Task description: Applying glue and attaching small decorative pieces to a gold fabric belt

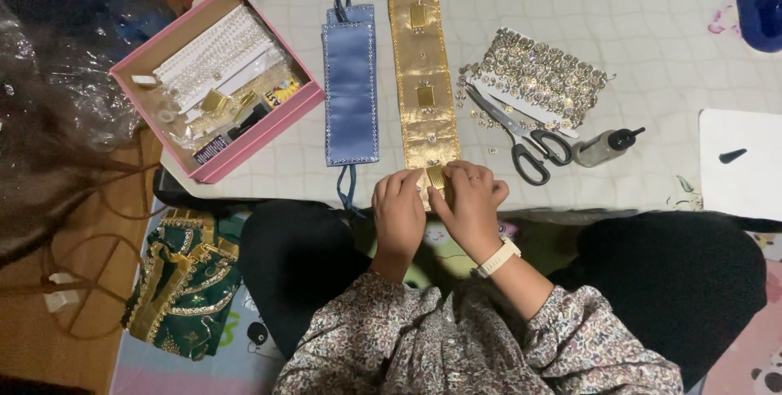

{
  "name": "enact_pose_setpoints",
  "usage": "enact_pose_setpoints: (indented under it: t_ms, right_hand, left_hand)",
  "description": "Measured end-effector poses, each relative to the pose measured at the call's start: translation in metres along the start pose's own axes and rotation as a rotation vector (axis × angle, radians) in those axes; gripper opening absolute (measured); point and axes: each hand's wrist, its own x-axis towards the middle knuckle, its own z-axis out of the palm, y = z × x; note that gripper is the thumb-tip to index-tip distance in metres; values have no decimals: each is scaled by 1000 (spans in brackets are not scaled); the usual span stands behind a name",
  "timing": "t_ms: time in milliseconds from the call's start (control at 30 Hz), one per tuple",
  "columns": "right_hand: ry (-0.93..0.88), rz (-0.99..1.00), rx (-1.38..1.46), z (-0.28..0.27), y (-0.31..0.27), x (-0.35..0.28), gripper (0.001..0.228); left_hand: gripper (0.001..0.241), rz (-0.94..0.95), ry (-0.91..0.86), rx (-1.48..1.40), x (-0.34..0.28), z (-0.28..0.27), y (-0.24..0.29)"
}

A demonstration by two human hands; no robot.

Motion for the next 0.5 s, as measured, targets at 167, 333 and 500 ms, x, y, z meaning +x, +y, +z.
enact_pose_setpoints:
  t_ms: [167,333,500]
  right_hand:
    - [31,10,-1,-1,-3,-3,34]
    - [56,4,8,-1,-2,-6,29]
    - [40,-11,20,-3,0,-7,27]
  left_hand:
    - [29,3,-4,-27,-2,2,-4]
    - [29,4,-7,-18,-1,1,-3]
    - [39,-28,-41,-99,0,-3,-3]
